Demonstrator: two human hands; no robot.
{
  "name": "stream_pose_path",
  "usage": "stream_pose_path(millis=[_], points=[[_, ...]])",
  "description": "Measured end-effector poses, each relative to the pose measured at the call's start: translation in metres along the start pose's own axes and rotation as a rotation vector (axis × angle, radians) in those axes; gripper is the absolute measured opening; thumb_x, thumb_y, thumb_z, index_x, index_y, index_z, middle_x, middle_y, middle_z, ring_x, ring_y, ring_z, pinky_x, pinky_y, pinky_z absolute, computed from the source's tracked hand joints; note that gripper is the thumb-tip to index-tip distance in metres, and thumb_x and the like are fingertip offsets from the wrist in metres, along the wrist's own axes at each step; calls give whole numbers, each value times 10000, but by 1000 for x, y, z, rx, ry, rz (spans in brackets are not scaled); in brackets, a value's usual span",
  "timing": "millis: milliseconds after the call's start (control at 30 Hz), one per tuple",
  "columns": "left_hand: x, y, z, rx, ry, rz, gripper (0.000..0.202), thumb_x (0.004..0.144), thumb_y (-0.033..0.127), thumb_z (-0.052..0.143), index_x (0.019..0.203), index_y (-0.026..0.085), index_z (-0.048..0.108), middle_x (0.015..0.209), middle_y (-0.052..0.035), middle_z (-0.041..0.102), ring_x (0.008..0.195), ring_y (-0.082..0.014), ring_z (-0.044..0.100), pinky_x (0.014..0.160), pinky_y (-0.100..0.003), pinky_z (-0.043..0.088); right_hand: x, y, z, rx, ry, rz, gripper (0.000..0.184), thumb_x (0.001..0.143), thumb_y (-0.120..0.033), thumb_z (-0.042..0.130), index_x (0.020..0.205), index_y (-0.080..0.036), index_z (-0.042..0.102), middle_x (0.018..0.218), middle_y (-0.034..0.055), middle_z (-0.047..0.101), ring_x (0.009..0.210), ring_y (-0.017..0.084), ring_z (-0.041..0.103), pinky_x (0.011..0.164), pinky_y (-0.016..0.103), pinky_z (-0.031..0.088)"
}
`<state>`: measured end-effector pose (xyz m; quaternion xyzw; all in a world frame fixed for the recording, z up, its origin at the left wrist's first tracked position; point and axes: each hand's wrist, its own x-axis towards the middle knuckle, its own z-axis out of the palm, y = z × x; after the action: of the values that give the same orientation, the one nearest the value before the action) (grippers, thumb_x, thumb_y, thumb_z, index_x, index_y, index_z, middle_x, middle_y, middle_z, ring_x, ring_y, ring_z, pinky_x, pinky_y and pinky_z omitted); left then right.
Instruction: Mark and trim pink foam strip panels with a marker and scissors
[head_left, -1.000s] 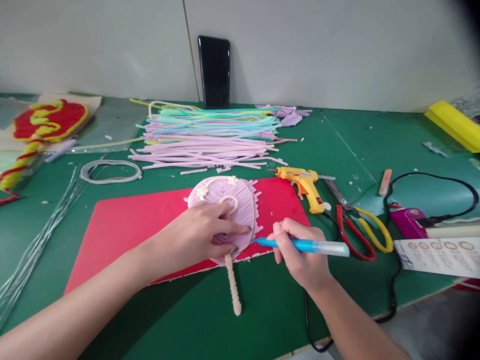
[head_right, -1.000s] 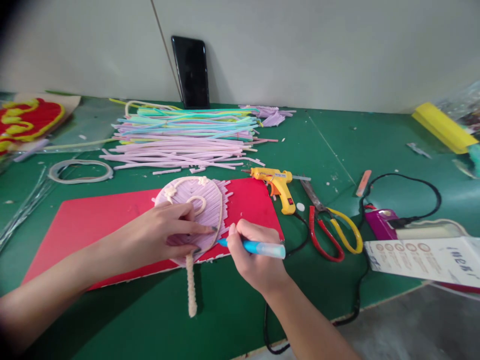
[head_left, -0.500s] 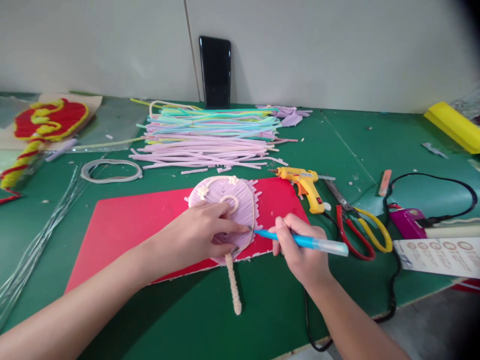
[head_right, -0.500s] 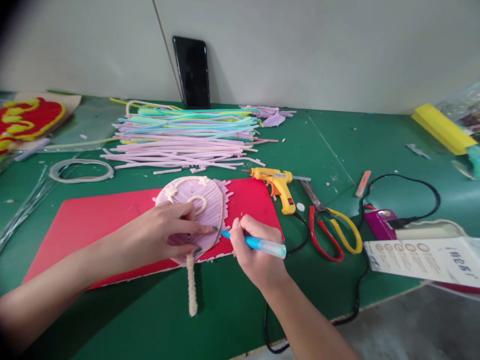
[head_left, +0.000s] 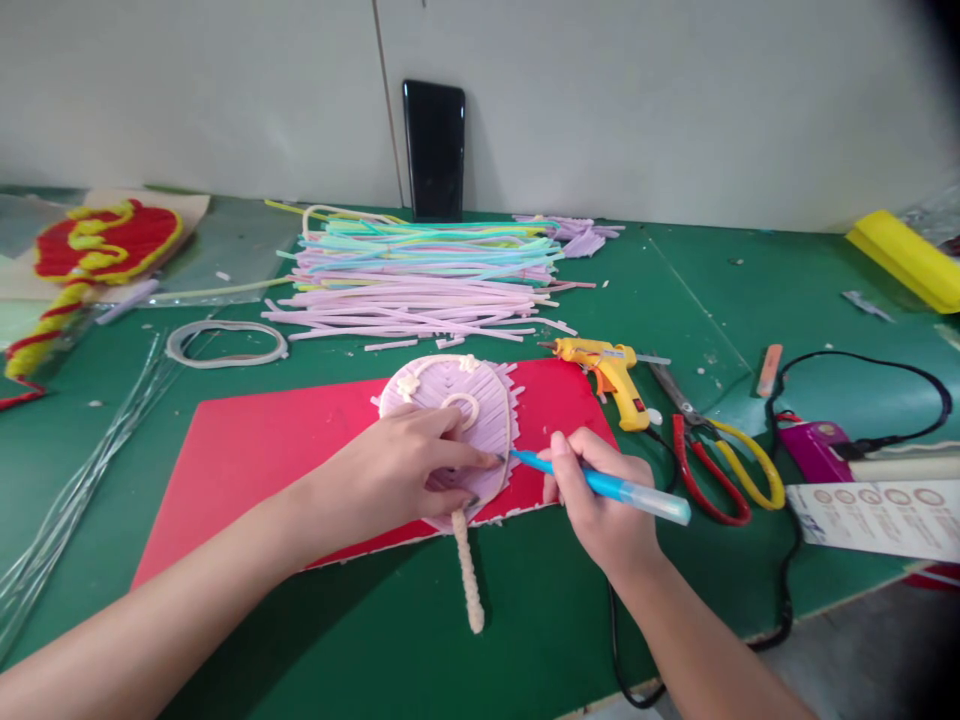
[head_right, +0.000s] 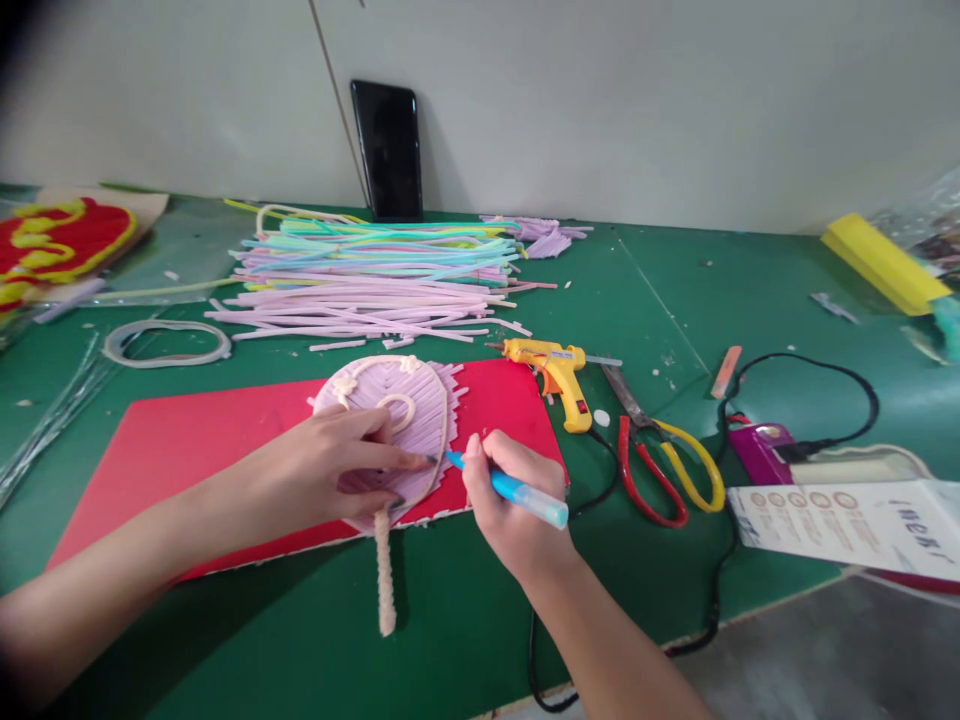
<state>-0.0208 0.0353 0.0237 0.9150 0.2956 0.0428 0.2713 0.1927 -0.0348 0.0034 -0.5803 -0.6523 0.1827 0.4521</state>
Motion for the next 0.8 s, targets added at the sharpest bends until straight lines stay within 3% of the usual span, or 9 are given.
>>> stream_pose_path(millis=[133, 800], points=[[0, 0, -1, 1, 5, 13, 319, 860, 286, 634, 1172, 330, 684, 920, -47, 543, 778, -178, 500, 631, -269, 355, 0, -2, -1, 78, -52, 65, 362, 958, -248, 481, 601, -195, 509, 419, -41, 512, 358, 80, 488, 408, 199, 384], [0, 1, 0, -5, 21, 20, 302, 863, 294, 627, 1157, 319, 691, 940, -53, 547, 788, -180, 505, 623, -270, 350, 0, 0, 0, -1, -22, 6, 361, 955, -294, 485, 610, -198, 525, 446, -24, 521, 381, 89, 475, 424, 209, 394]])
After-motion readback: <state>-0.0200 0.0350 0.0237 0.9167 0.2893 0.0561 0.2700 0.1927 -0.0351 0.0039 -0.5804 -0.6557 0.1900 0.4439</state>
